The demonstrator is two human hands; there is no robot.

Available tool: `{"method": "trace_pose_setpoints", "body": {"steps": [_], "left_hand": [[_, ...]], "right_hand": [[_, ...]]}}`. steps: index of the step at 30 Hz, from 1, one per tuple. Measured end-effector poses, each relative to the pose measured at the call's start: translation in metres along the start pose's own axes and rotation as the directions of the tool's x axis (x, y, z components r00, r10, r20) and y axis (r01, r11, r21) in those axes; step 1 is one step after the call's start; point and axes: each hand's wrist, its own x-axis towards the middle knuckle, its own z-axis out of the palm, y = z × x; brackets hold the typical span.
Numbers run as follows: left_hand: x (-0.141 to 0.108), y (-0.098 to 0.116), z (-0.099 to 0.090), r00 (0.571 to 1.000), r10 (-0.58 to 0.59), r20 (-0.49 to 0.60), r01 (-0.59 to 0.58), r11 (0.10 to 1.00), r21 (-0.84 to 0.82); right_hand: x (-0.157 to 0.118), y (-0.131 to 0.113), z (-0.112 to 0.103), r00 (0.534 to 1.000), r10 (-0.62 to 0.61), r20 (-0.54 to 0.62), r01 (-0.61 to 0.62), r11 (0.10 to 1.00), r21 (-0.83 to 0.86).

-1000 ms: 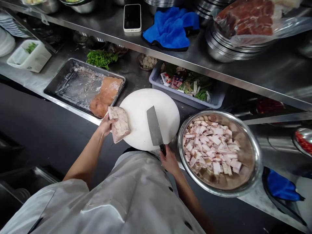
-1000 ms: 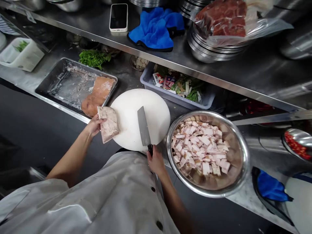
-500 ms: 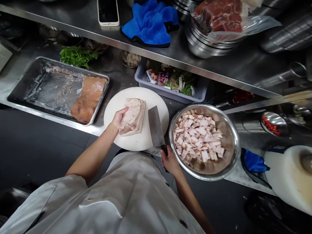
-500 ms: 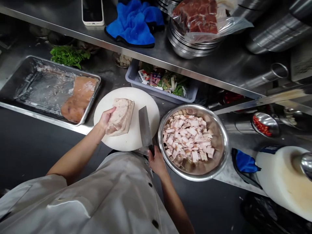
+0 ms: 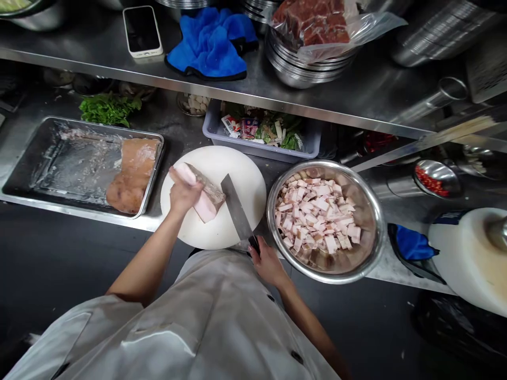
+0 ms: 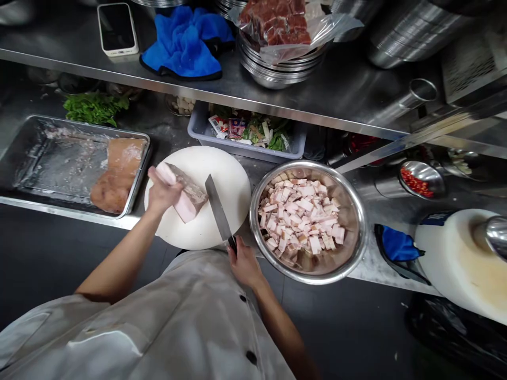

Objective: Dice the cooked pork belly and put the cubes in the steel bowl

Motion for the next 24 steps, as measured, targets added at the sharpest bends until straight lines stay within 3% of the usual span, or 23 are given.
{"method": "trace_pose_setpoints", "body": {"steps": [3,6,8,15,21,24], "left_hand": [[0.002,0.012,0.021,0.997,0.044,-0.067,-0.03,0.979,0.2],[0.005,0.016,0.036,0.975,0.206,-0.079,-0.19,0.967,0.172],[0.008,0.015,0.041,0.965,0.249,-0.087,-0.238,0.964,0.115],[0.012,0.003,0.043,0.962,0.245,-0.122,-0.242,0.969,0.042],[0.015,0.0,0.042,0.96,0.255,-0.113,-0.253,0.967,0.031],[0.016,0.002,0.041,0.969,0.228,-0.098,-0.226,0.974,0.033]], "right_hand": [[-0.001,-0.015,-0.002,0.998,0.05,0.037,-0.046,0.995,-0.087],[-0.009,-0.033,-0.006,0.996,0.091,0.012,-0.087,0.982,-0.168],[-0.018,-0.044,-0.012,0.996,0.085,0.023,-0.079,0.975,-0.207],[-0.032,-0.066,-0.036,0.991,0.039,0.13,0.002,0.954,-0.298],[0.003,-0.082,-0.04,0.987,0.009,0.158,0.046,0.94,-0.338],[0.006,-0.079,-0.046,0.988,-0.009,0.157,0.06,0.945,-0.321]]}}
